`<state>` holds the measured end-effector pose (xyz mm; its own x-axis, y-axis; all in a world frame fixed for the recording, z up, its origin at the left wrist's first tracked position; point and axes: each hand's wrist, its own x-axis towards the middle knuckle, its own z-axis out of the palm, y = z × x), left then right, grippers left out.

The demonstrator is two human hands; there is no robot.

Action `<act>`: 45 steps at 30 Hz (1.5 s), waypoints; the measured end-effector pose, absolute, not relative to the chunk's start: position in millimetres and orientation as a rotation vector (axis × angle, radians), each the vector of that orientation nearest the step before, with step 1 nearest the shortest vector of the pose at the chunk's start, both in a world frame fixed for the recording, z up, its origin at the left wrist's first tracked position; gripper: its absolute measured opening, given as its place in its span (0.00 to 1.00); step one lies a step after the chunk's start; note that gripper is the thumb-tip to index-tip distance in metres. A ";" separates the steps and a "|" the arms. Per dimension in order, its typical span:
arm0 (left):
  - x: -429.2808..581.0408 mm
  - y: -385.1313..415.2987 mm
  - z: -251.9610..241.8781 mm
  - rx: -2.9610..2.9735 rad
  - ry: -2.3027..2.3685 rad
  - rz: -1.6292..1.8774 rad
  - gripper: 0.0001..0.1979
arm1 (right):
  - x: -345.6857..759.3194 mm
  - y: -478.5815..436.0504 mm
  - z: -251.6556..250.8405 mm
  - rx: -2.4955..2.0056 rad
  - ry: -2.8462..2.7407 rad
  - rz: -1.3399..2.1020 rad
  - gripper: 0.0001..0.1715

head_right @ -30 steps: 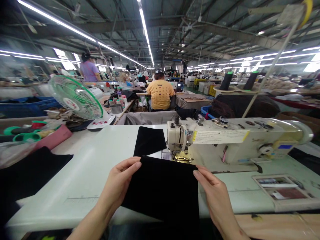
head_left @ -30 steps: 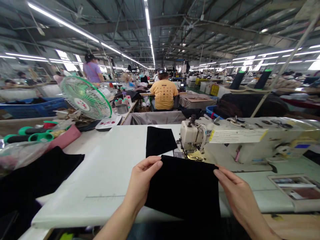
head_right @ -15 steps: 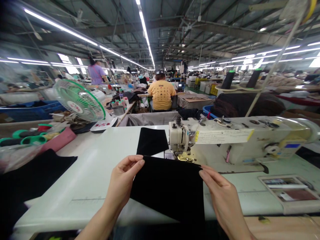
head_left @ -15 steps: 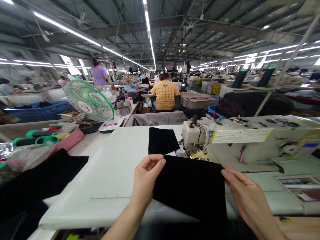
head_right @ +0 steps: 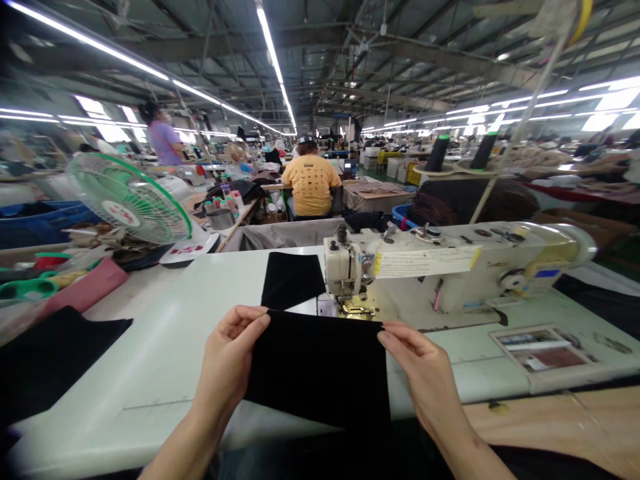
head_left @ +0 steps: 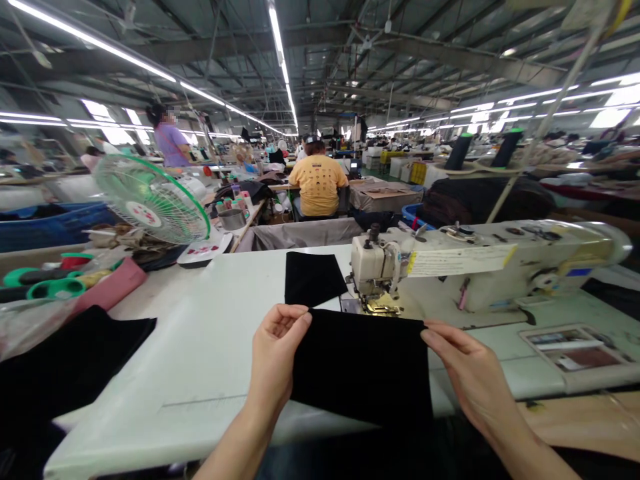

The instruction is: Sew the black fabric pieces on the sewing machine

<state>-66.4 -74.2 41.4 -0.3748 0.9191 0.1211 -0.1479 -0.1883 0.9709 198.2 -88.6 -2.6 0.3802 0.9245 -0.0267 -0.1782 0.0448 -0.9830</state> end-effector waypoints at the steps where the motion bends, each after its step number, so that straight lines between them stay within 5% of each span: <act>1: -66.8 -73.7 41.7 0.980 1.238 1.705 0.11 | 197.7 -89.6 -0.5 -1.218 -0.828 0.996 0.19; 22: -72.8 -92.9 47.5 0.971 1.359 1.702 0.14 | 192.1 -90.3 24.6 -1.045 -0.835 1.175 0.18; 28: -93.1 -76.2 95.3 1.594 1.404 1.732 0.15 | 177.7 -122.0 38.8 -1.087 -1.434 0.979 0.09; 31: -83.5 -39.4 115.5 2.094 1.455 1.276 0.10 | 166.0 -142.1 29.8 -1.096 -1.732 0.925 0.10; 35: -45.0 17.3 72.4 2.195 1.390 0.637 0.07 | 164.0 -149.1 -9.3 -1.034 -1.990 0.835 0.10; 40: -9.5 39.3 -11.6 2.101 1.388 0.682 0.09 | 185.0 -138.6 -48.1 -1.026 -2.246 0.525 0.13; 45: -10.6 37.6 -31.4 2.031 1.393 0.758 0.07 | 196.2 -137.2 -48.2 -1.015 -2.399 0.315 0.10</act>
<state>-10.6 37.6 -31.4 0.3014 0.9434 0.1385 0.6282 -0.3057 0.7154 196.2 -137.2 -48.2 -0.5893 0.7204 0.3657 0.6016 0.6934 -0.3966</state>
